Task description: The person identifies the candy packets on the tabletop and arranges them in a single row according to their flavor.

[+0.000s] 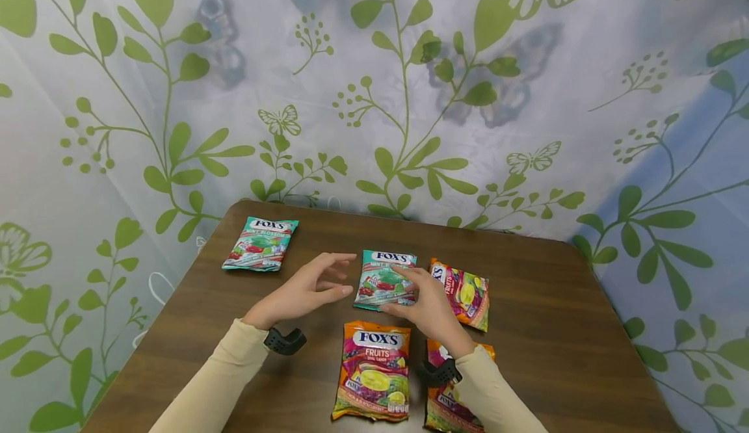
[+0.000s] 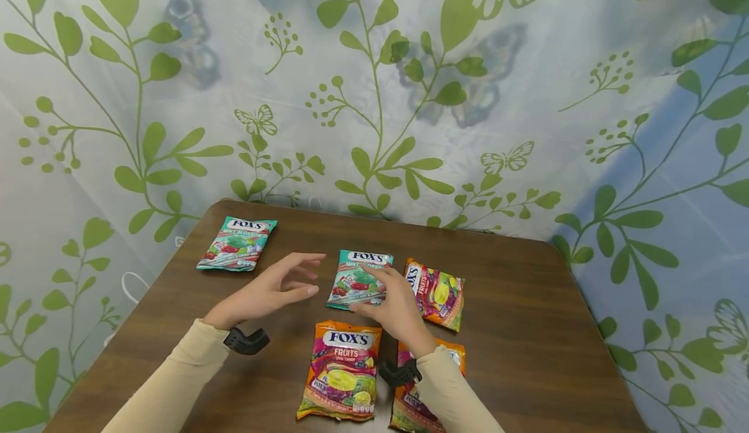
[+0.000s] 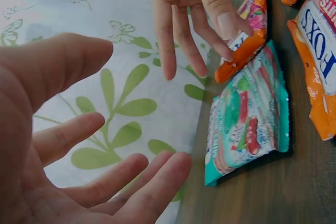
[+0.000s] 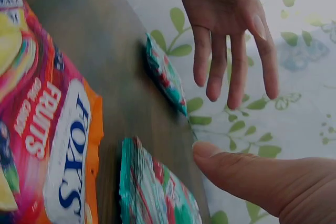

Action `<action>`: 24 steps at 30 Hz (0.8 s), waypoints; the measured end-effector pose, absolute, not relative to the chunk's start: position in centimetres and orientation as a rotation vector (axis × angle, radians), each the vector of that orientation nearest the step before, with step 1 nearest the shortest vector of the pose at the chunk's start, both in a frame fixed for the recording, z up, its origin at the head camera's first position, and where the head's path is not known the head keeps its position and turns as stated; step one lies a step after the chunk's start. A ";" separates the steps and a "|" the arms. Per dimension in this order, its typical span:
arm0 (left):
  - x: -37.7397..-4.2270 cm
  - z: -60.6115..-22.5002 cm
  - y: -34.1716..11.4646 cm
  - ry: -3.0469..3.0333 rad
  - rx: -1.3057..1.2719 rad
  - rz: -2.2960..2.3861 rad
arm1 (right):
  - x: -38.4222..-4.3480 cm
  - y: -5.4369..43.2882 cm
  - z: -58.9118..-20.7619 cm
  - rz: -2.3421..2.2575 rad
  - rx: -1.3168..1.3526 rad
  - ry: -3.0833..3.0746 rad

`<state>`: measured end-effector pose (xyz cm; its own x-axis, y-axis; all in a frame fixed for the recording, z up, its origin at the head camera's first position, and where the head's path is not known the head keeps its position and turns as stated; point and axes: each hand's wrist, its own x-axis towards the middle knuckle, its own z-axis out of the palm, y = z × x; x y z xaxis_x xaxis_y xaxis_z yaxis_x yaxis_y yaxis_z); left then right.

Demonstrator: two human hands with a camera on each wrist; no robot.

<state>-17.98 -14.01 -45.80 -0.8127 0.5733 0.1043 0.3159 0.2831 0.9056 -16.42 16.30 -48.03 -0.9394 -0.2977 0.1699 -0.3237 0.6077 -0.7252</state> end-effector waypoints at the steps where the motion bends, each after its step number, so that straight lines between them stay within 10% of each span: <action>1: -18.1 -46.0 -13.9 2.310 0.821 1.547 | -16.6 16.4 -48.2 1.261 0.525 -2.793; 24: -20.8 -49.0 -11.8 2.330 0.768 1.442 | -19.7 17.8 -50.1 1.235 0.344 -2.849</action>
<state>-20.76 -11.81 -49.01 -0.8140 0.5801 0.0289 0.2847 0.3552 0.8904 -19.71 17.85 -50.09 -0.9756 -0.1939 0.1029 -0.2076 0.6632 -0.7191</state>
